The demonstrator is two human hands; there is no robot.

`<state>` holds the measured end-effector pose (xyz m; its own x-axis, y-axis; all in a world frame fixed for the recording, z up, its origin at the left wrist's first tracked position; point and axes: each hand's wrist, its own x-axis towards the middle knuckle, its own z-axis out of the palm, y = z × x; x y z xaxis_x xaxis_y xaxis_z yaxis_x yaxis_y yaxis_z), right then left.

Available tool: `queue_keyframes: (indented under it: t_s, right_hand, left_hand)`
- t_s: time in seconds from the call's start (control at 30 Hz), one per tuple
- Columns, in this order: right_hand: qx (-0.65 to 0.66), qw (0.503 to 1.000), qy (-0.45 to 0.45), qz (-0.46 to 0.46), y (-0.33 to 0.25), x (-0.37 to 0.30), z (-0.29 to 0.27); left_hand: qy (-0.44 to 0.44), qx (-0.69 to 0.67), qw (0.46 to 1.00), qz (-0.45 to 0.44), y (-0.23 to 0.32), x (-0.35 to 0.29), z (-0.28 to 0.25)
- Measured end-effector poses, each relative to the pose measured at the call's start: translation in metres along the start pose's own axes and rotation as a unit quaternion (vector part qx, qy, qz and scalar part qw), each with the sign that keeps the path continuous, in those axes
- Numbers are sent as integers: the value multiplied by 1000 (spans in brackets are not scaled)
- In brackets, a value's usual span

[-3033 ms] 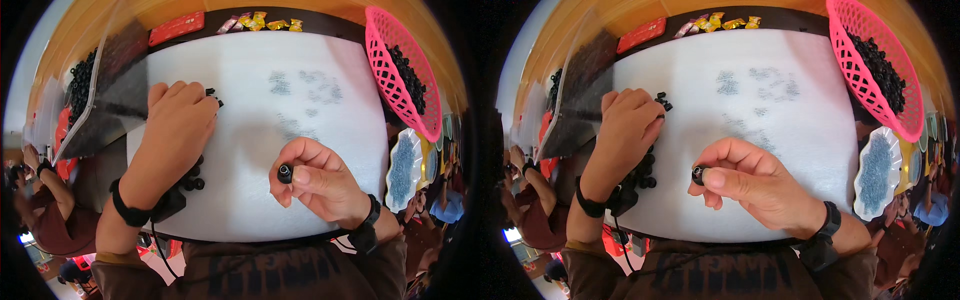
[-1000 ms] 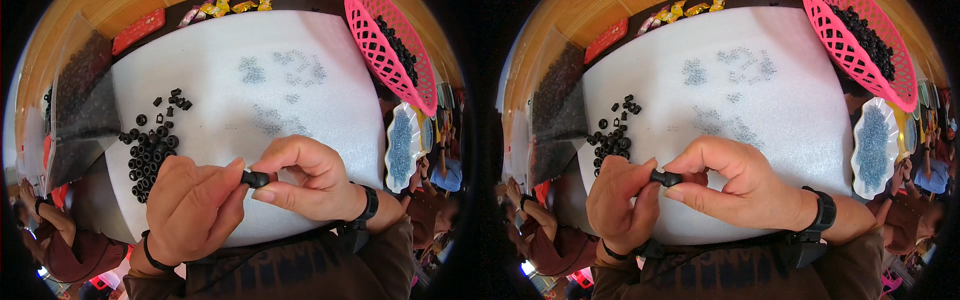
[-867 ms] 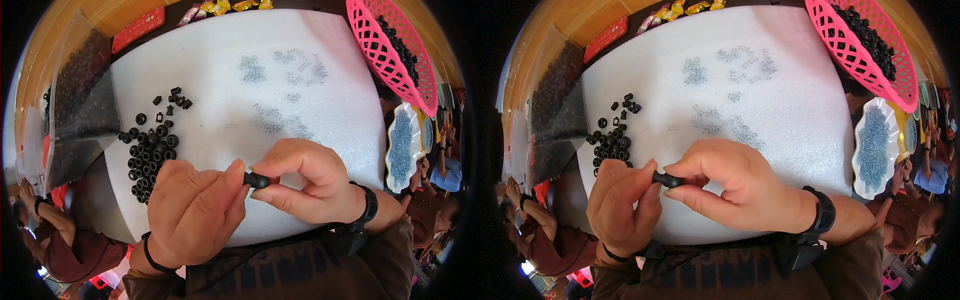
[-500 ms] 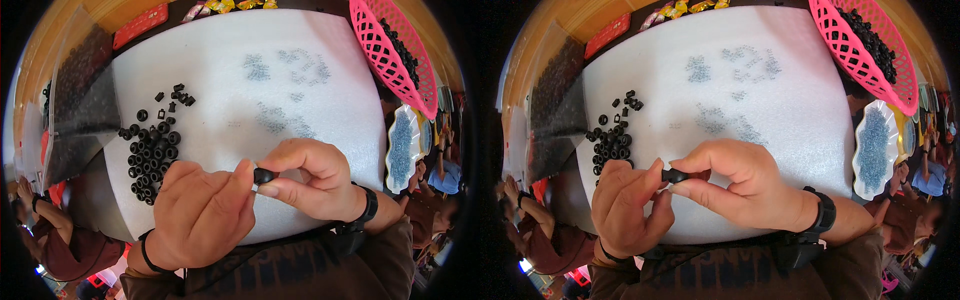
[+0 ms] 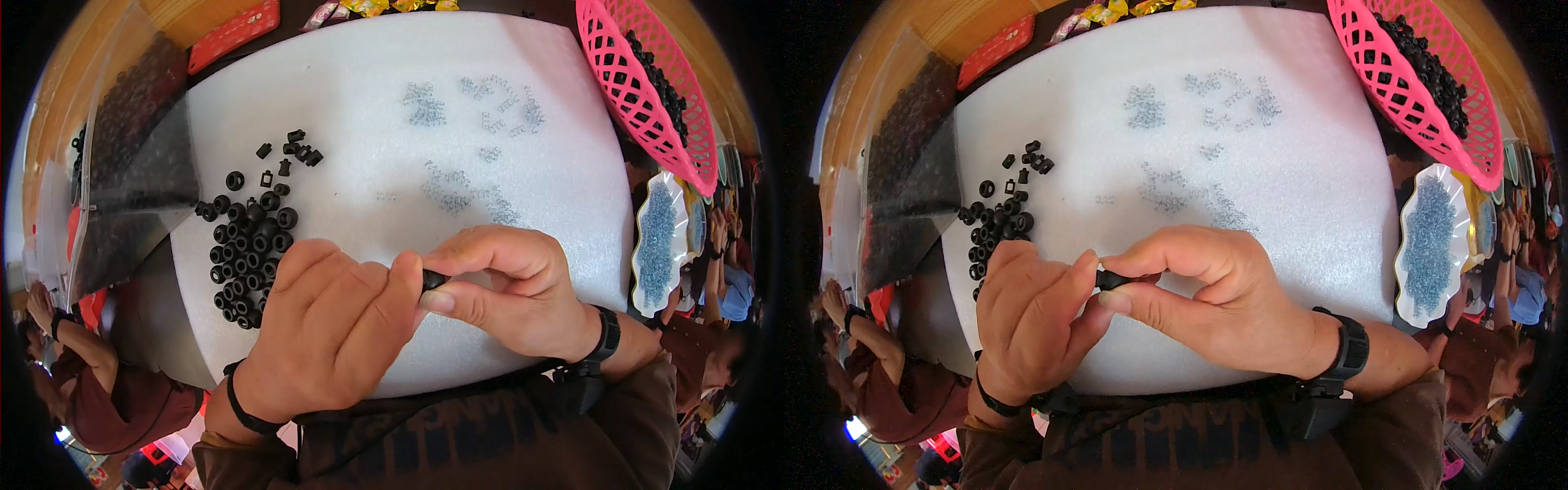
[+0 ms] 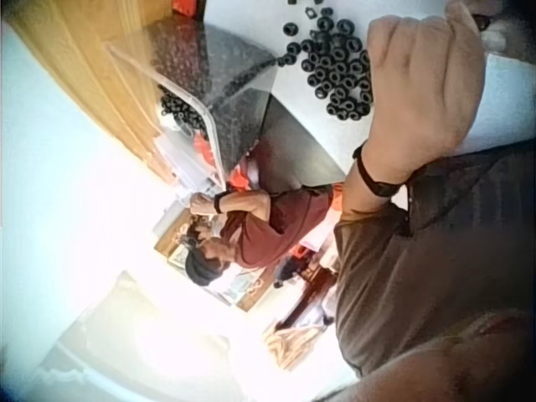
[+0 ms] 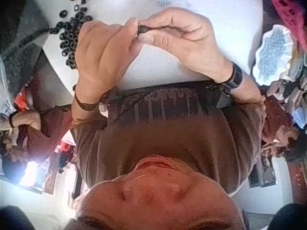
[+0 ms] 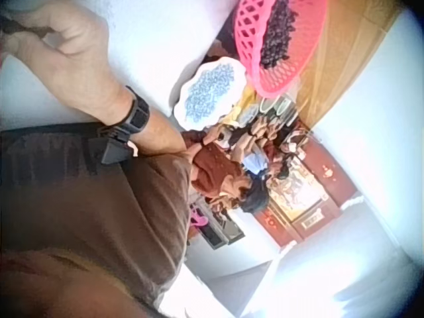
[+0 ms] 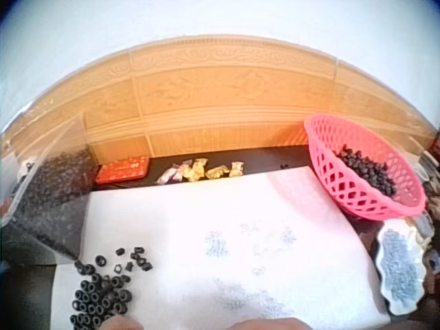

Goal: Manually assemble small plastic components by inserting a silver bead into a black rubber or plastic sleeve.

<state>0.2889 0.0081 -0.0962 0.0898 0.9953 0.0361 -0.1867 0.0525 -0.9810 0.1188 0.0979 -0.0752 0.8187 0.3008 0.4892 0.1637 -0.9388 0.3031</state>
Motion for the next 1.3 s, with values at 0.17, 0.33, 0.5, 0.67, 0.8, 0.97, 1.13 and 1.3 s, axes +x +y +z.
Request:
queue_keyframes:
  t_s: [0.17, 0.33, 0.5, 0.67, 0.8, 0.97, 1.13, 1.3]
  right_hand:
    - [126, 986, 8, 110, -3, -3, 2]
    - [205, 967, -18, 149, -3, -3, 0]
    - [255, 954, -26, 153, -5, 0, -1]
    - [202, 966, -20, 159, -5, -1, -2]
    - [225, 963, -26, 147, -7, 0, -2]
    - [190, 971, -15, 147, -8, 1, -2]
    - [171, 969, -16, 174, -10, -1, -1]
    - [129, 979, -21, 159, -11, 0, -1]
  left_hand:
    - [22, 2, 1000, -8, 2, 3, 2]
    - [9, 7, 1000, -18, 2, 2, 4]
    - [36, -6, 999, -15, 1, 4, 7]
    - [39, 0, 999, -10, 2, 3, 10]
    - [39, 8, 999, -11, 3, 6, 9]
    - [52, 13, 998, -32, 4, 4, 10]
    - [-73, 92, 992, -35, 8, 8, 1]
    - [-75, 82, 993, -30, 5, 4, 4]
